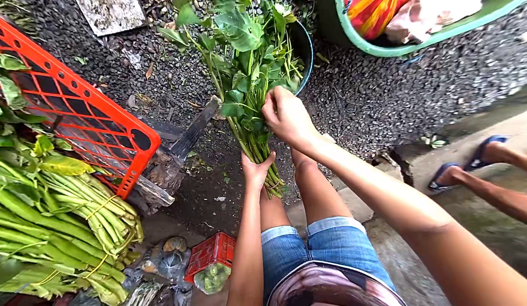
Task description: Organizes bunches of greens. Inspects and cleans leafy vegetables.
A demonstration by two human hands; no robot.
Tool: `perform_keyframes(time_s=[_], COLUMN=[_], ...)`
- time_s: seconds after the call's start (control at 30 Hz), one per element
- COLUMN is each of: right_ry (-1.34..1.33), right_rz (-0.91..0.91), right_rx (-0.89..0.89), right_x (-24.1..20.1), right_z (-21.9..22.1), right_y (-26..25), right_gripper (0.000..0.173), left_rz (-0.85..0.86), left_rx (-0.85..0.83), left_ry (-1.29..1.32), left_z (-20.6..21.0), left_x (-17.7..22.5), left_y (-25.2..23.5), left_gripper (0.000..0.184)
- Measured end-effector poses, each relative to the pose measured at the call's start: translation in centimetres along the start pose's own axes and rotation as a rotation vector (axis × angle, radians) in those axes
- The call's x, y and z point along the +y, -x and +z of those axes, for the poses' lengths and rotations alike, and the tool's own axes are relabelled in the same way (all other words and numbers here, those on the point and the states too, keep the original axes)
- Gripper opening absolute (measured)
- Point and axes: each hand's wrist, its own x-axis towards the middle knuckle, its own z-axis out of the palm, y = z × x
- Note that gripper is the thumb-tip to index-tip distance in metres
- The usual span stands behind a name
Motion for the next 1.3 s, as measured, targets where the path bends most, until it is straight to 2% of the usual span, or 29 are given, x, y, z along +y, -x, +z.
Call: perform_keyframes(time_s=[0.1, 0.17, 0.23, 0.3, 0.37, 0.43, 0.47, 0.6, 0.67, 0.77, 0.83, 0.9, 1.0, 1.13, 1.2, 1.23, 1.3], right_ry=[-0.234, -0.331, -0.345, -0.313, -0.181, -0.001, 0.040, -0.029, -0.158, -0.213, -0.199, -0.202, -0.369, -0.978, -1.220, -1.246, -1.236], right_rz=[0.176, 0.116, 0.007, -0.108, -0.120, -0.016, -0.015, -0.147, -0.206, -0.226, -0.213, -0.208, -0.101, 0.075, -0.004, -0.062, -0.102], right_rx=[-0.029, 0.033, 0.175, 0.368, 0.456, 0.301, 0.232, 0.071, 0.025, 0.082, 0.091, 0.075, 0.022, -0.023, 0.063, 0.102, 0.178], right_x=[-0.4, -0.3, -0.1, 1.1, 2.9, 3.6, 3.5, 2.0, 1.3, 0.0, -1.0, -1.7, -2.2, -1.3, -1.1, -1.2, -1.3], right_z=[-1.3, -2.8, -4.7, -5.8, -6.0, -5.9, -5.4, -1.6, 0.7, 3.1, 3.4, 3.3, 2.9, 4.4, 5.9, 6.5, 7.4], right_y=[0.9, 1.2, 0.9, -0.8, -2.9, -3.4, -3.2, 1.4, 3.2, 3.4, 2.4, 1.9, 2.7, 4.6, 5.2, 5.6, 5.9], right_gripper=[0.025, 0.027, 0.029, 0.029, 0.033, 0.054, 0.059, 0.026, 0.021, 0.025, 0.024, 0.015, 0.011, 0.019, 0.020, 0.022, 0.022], left_rz=[-0.001, -0.020, -0.054, -0.088, -0.117, -0.138, -0.142, -0.146, -0.169, -0.185, -0.171, -0.150, -0.145, -0.162, -0.197, -0.205, -0.189], left_rx=[-0.031, -0.081, -0.157, -0.219, -0.266, -0.287, -0.298, -0.299, -0.221, -0.178, -0.194, -0.230, -0.257, -0.227, -0.164, -0.148, -0.117], left_ry=[0.027, 0.104, 0.213, 0.322, 0.397, 0.425, 0.435, 0.464, 0.427, 0.409, 0.421, 0.450, 0.521, 0.554, 0.491, 0.468, 0.447], left_z=[-0.2, -0.7, -1.4, -2.1, -2.6, -2.8, -2.9, -2.8, -2.6, -2.7, -2.8, -3.0, -2.9, -2.6, -2.1, -1.8, -1.0], left_x=[0.2, 0.4, 0.5, 0.5, 0.3, 0.3, 0.5, 1.0, 1.5, 1.5, 1.5, 1.6, 2.0, 2.6, 2.7, 2.7, 2.7], left_y=[0.1, -0.1, 0.0, -0.2, -0.2, -0.3, -0.3, 0.2, 0.6, 0.9, 0.7, 0.5, 0.2, 0.2, 0.3, 0.4, 0.7], left_gripper=[0.088, 0.080, 0.070, 0.056, 0.055, 0.068, 0.072, 0.062, 0.069, 0.080, 0.075, 0.064, 0.045, 0.047, 0.056, 0.059, 0.052])
